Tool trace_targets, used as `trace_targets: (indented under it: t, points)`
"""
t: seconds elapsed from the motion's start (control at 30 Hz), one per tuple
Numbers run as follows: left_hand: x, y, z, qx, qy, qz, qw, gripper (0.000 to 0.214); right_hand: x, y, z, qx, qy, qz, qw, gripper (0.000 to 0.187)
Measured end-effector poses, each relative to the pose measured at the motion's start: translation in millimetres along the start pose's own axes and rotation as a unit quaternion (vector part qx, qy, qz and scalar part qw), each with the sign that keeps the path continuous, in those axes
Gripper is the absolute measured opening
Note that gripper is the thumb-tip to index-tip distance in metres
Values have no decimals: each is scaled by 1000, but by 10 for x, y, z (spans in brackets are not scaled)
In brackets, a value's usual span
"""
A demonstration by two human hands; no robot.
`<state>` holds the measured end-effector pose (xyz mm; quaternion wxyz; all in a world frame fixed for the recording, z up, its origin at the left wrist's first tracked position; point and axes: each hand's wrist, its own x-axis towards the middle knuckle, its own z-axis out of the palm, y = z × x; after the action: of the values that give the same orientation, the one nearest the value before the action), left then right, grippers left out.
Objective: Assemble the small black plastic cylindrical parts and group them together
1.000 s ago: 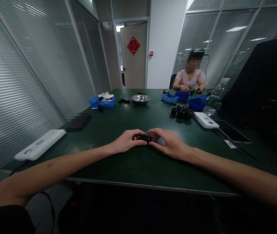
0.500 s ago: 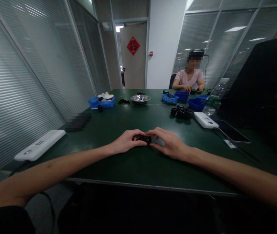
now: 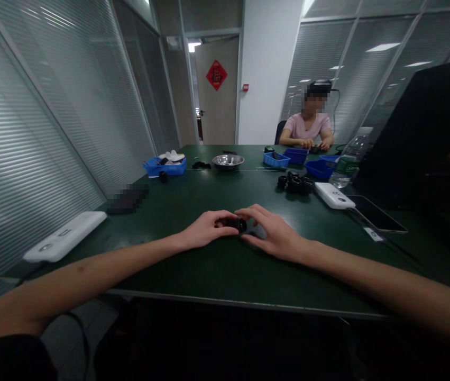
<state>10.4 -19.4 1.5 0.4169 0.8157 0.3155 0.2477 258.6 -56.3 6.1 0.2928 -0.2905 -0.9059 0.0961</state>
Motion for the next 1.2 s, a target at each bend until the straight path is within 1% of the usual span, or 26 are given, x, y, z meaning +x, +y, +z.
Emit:
trace_targets:
  t: [0.03,0.1,0.13,0.2,0.3,0.43,0.53,0.7,0.77,0.9,1.03,1.1,1.2]
  points:
    - [6,-1,5,-37,-6,-1,999,39,3,-1,-1,3,4,11,1000,50]
    - [15,-4,17,-101,-21,5,995,41,7,5,-1,10,13,30,999,42]
    - [17,-3,23,-120,-28,9,992,40,8,9,0,14,16,36,999,37]
    - [10,11,30,-125,-44,19,991,39,8,17,-1,21,19,44,999,31]
    - [-17,52,20,-65,-63,38,995,38,7,21,-6,31,14,53,998,31]
    - [-33,61,-29,65,-50,67,994,36,13,14,-13,49,7,67,997,30]
    - [-22,20,-63,129,-49,83,987,35,19,13,-7,48,2,68,997,31]
    - [-17,-27,-72,172,-36,98,980,42,23,24,24,49,-15,61,997,35]
    - [-23,-30,-72,206,-33,110,972,46,23,28,35,45,-22,61,997,35]
    - [-29,-30,-80,265,-60,134,953,48,15,37,63,36,-34,57,997,40]
    - [-18,-24,-81,267,-77,153,948,49,-4,49,98,-16,-34,45,998,50]
    - [-13,-24,-80,271,-81,151,947,52,-6,52,108,-39,-37,50,997,52]
    - [-14,-38,-83,284,-79,126,947,58,2,55,111,-59,-55,49,996,46]
